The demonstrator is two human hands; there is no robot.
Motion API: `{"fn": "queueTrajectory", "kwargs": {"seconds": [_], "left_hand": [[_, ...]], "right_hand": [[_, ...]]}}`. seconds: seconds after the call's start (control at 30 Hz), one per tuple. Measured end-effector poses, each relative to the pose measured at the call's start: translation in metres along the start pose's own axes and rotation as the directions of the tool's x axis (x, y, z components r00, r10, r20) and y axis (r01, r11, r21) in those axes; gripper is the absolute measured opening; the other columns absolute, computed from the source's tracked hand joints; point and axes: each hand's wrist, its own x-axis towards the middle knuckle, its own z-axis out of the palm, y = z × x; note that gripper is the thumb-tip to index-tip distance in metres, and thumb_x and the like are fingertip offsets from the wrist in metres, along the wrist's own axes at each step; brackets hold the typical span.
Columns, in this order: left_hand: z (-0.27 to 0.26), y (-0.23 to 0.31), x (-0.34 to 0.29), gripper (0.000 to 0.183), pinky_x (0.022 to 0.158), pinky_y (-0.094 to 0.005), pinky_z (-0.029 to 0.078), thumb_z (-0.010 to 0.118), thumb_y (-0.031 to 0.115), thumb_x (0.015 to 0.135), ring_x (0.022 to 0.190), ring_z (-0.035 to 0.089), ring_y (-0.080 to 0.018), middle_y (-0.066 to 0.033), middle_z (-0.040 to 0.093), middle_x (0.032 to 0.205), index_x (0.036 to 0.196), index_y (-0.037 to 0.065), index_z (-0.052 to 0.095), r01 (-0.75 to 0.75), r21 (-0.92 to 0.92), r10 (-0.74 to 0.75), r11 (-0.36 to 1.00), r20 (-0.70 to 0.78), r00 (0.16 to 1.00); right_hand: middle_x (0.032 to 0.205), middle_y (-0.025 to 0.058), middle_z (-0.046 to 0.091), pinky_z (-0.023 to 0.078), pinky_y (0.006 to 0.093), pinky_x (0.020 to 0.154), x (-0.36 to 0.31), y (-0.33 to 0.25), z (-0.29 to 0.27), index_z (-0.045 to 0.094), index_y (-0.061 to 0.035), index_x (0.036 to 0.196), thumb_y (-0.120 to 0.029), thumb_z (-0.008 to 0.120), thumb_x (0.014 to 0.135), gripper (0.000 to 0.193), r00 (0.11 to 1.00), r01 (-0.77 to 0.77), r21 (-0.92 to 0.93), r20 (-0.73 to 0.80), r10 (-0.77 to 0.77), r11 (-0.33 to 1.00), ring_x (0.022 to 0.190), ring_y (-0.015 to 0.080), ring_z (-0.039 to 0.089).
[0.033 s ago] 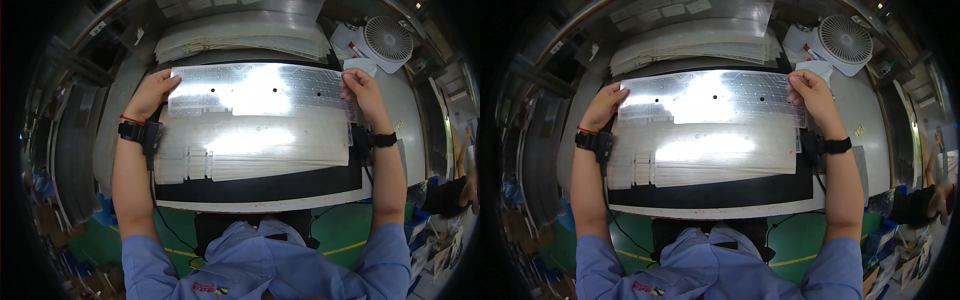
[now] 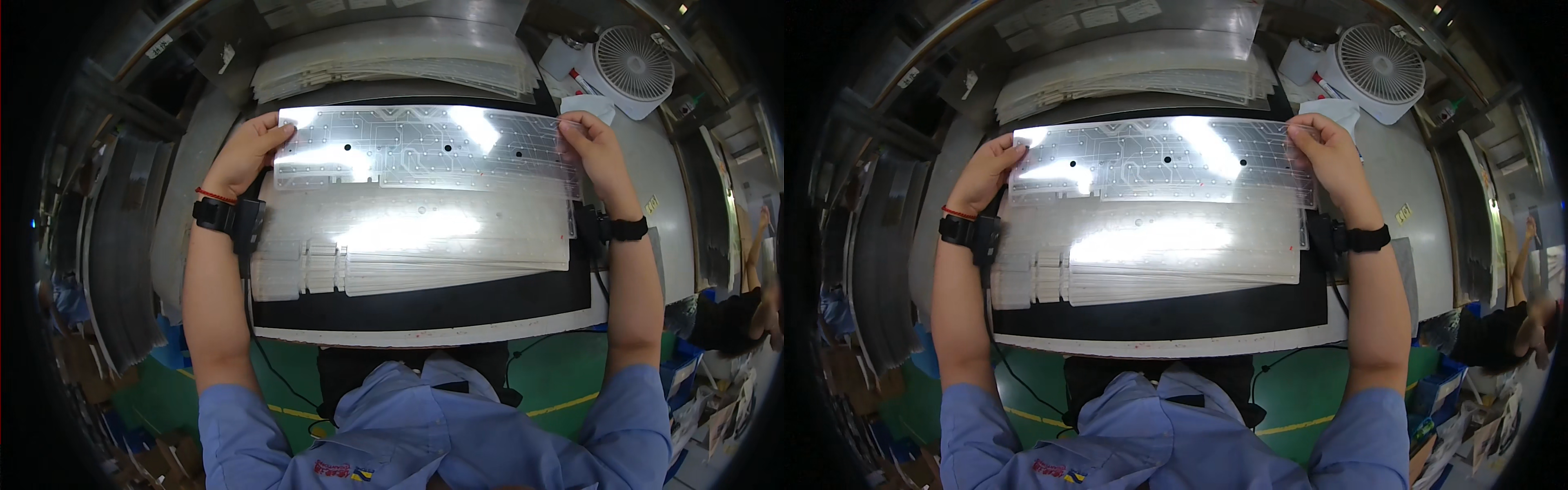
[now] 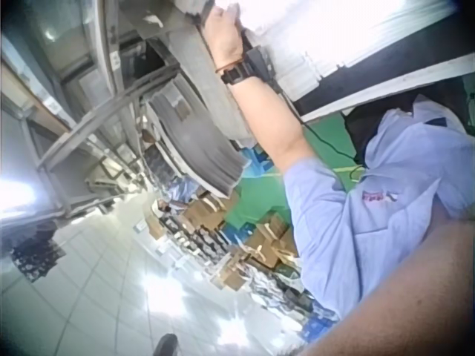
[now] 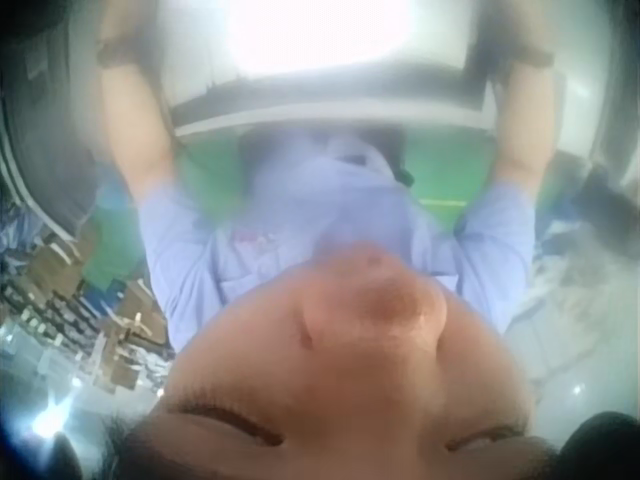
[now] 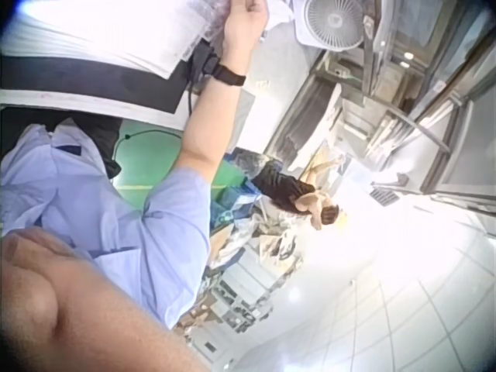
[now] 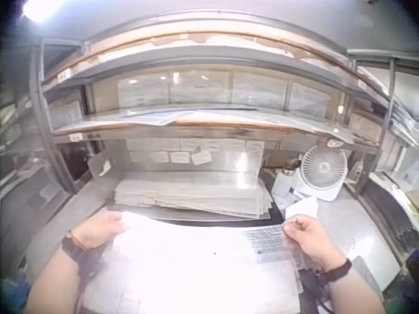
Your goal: Inspecting and layering transparent membrane sheets for keyboard assembly.
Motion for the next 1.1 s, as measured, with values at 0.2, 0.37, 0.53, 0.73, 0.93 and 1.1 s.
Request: {"fn": "queueTrajectory", "kwargs": {"seconds": [0.2, 0.37, 0.53, 0.73, 0.93, 1.1], "left_hand": [[0.003, -0.004, -0.001, 0.024, 0.058, -0.0156, 0.043, 0.062, 0.022, 0.094, 0.067, 0.053, -0.0001, 0.0049, 0.063, 0.085, 0.111, 0.006, 0.062, -0.024, 0.041, 0.021, 0.999, 0.07, 0.997], [0.012, 0.0, -0.002, 0.024, 0.053, -0.0137, 0.041, 0.063, 0.022, 0.093, 0.064, 0.052, 0.0005, 0.0048, 0.062, 0.083, 0.111, 0.005, 0.062, -0.039, 0.101, 0.026, 0.994, 0.129, 0.991], [0.009, -0.001, -0.002, 0.025, 0.053, -0.0139, 0.041, 0.063, 0.022, 0.093, 0.064, 0.052, 0.0005, 0.0045, 0.062, 0.082, 0.111, 0.005, 0.062, -0.051, 0.103, 0.037, 0.993, 0.128, 0.991], [0.006, -0.004, 0.001, 0.026, 0.053, -0.0138, 0.041, 0.063, 0.023, 0.093, 0.063, 0.051, 0.0004, 0.0048, 0.062, 0.083, 0.112, 0.005, 0.061, -0.059, 0.091, 0.047, 0.994, 0.129, 0.99], [0.007, -0.004, 0.0, 0.025, 0.053, -0.0136, 0.042, 0.062, 0.022, 0.093, 0.063, 0.051, 0.0006, 0.0051, 0.061, 0.083, 0.112, 0.005, 0.061, -0.044, 0.102, 0.032, 0.994, 0.12, 0.992], [0.009, -0.001, -0.001, 0.026, 0.053, -0.0134, 0.042, 0.062, 0.022, 0.093, 0.063, 0.051, 0.0005, 0.0051, 0.061, 0.083, 0.113, 0.005, 0.06, -0.04, 0.101, 0.028, 0.994, 0.12, 0.992]], "right_hand": [[0.103, 0.0128, 0.059, 0.04, 0.0386, 0.091, -0.032, -0.036, 0.032, 0.066, -0.0055, 0.105, -0.018, 0.067, 0.082, 0.026, 0.784, 0.597, -0.643, 0.342, -0.517, 0.48, 0.101, 0.03, 0.052], [0.099, 0.011, 0.058, 0.044, 0.037, 0.085, -0.046, -0.039, 0.056, 0.067, -0.0058, 0.103, -0.023, 0.07, 0.08, 0.029, 0.762, 0.642, -0.572, 0.55, -0.341, 0.511, 0.095, 0.0301, 0.052], [0.099, 0.0103, 0.057, 0.045, 0.0367, 0.083, -0.046, -0.041, 0.057, 0.068, -0.006, 0.103, -0.027, 0.073, 0.077, 0.033, 0.772, 0.632, -0.618, 0.555, -0.311, 0.468, 0.094, 0.0296, 0.052], [0.099, 0.0094, 0.057, 0.044, 0.0368, 0.082, -0.047, -0.045, 0.057, 0.068, -0.0062, 0.101, -0.031, 0.074, 0.075, 0.036, 0.752, 0.658, -0.621, 0.569, -0.332, 0.425, 0.093, 0.0288, 0.051], [0.099, 0.0092, 0.056, 0.044, 0.0368, 0.082, -0.048, -0.046, 0.058, 0.069, -0.0061, 0.098, -0.034, 0.075, 0.072, 0.039, 0.746, 0.666, -0.627, 0.567, -0.35, 0.404, 0.093, 0.0287, 0.05], [0.099, 0.0095, 0.056, 0.044, 0.0376, 0.082, -0.048, -0.046, 0.059, 0.069, -0.0065, 0.099, -0.035, 0.075, 0.071, 0.04, 0.739, 0.673, -0.624, 0.568, -0.362, 0.396, 0.094, 0.0292, 0.05]]}}
